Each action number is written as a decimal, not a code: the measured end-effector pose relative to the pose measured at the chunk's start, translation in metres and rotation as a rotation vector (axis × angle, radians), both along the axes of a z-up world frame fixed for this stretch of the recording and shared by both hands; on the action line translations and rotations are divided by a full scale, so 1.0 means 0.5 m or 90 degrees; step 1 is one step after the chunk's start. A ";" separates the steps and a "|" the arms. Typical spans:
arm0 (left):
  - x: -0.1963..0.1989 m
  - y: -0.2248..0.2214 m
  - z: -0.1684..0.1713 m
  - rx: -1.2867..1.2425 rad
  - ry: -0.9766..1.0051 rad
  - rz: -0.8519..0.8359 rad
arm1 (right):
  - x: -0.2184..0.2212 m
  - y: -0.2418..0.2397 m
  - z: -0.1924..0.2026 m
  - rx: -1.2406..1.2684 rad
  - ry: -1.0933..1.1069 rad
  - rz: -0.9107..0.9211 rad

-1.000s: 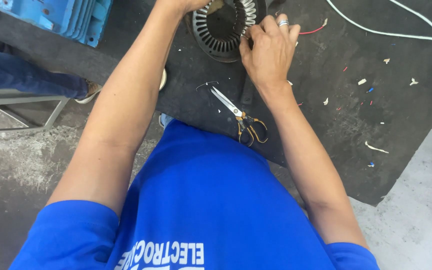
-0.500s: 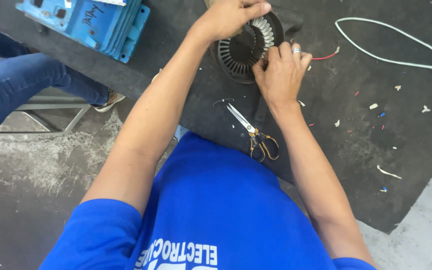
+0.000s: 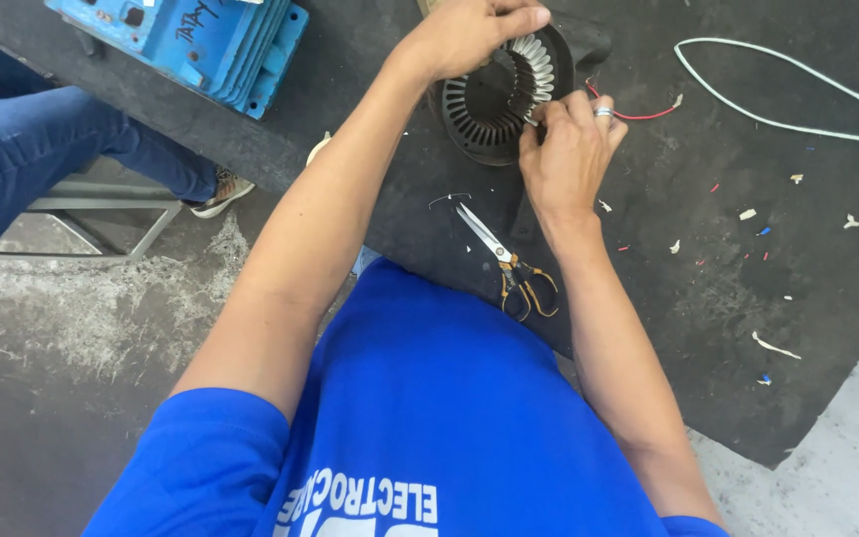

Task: Folding small white insulation strips and inserting them into the slots of an electric motor stator during a repair or assembly process.

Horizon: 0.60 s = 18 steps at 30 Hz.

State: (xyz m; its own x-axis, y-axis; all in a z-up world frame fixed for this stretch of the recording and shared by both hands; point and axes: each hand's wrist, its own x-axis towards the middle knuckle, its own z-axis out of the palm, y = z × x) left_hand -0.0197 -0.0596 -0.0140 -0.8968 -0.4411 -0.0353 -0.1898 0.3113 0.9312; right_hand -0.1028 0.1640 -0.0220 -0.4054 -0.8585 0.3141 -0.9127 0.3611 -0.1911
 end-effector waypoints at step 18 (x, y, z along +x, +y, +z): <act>-0.041 -0.014 -0.040 0.004 0.079 0.009 | -0.034 0.010 -0.029 0.051 0.083 0.054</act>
